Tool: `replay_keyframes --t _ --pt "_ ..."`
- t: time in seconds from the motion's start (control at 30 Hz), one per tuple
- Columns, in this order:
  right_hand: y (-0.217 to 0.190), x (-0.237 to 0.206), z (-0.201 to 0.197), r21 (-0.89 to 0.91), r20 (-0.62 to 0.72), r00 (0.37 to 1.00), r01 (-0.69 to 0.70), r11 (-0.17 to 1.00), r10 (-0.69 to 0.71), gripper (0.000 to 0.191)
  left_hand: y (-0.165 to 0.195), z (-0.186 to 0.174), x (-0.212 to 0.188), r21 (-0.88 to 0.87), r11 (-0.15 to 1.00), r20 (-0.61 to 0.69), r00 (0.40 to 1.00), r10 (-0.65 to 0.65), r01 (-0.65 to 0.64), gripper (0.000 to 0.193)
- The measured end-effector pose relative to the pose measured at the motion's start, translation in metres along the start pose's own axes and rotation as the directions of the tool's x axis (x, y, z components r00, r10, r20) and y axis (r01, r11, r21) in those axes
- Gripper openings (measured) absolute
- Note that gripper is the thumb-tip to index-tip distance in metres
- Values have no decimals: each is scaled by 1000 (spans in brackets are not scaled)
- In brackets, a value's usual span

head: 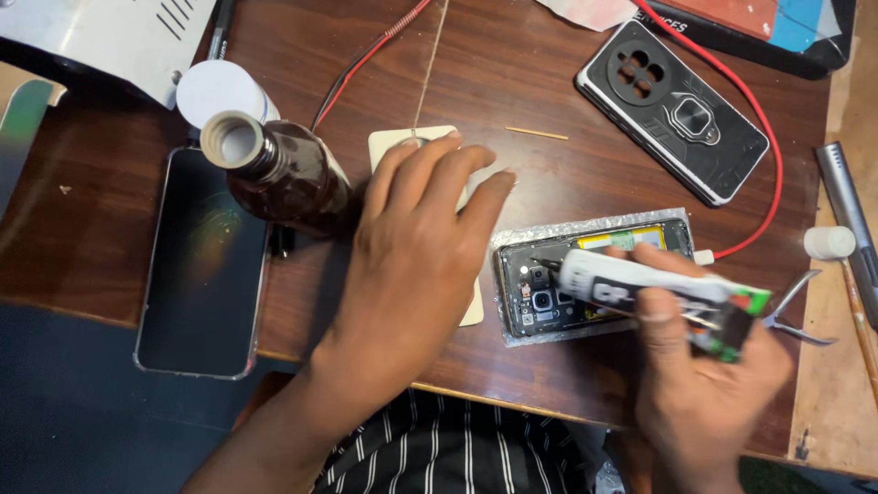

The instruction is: The person applies adhesive from a tube along the edges of a disassembled smartphone body, picks up the back cover, aligns it over the phone, and presses it into place. They then wrap rubber bands around the assembled phone to hold the cover while the phone remains connected to a red charging cable.

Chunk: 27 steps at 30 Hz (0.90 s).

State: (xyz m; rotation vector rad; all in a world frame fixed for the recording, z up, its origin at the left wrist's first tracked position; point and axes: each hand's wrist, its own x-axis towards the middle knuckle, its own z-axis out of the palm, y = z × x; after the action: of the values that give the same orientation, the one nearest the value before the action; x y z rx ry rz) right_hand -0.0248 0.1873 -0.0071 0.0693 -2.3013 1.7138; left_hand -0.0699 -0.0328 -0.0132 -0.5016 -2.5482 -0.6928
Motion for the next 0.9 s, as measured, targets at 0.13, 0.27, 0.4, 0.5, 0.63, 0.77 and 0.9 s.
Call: replay_keyframes --t 0.13,0.27,0.4,0.5,0.63,0.77,0.9 --pt "-3 -1 11 -149 37 999 28 988 -23 25 -4 7 7 90 995 15 999 52 -53 32" --pt "-6 0 14 -217 35 999 1 976 7 26 -7 10 9 94 993 13 998 65 -66 25" --pt "-6 0 18 -129 75 997 15 992 -5 25 -10 12 8 95 994 20 998 60 -62 14" --pt "-4 0 21 -116 74 997 8 993 1 25 -10 13 7 102 993 16 998 59 -60 12" --pt "-5 -1 20 -153 82 997 22 988 -10 25 -9 13 7 146 987 26 998 61 -65 12" --pt "-11 -3 17 -215 111 993 58 975 -34 24 -8 10 7 161 984 22 998 66 -69 14" --pt "-13 -6 16 -202 114 993 57 978 -34 24 -5 3 4 17 995 -92 991 100 -99 34"
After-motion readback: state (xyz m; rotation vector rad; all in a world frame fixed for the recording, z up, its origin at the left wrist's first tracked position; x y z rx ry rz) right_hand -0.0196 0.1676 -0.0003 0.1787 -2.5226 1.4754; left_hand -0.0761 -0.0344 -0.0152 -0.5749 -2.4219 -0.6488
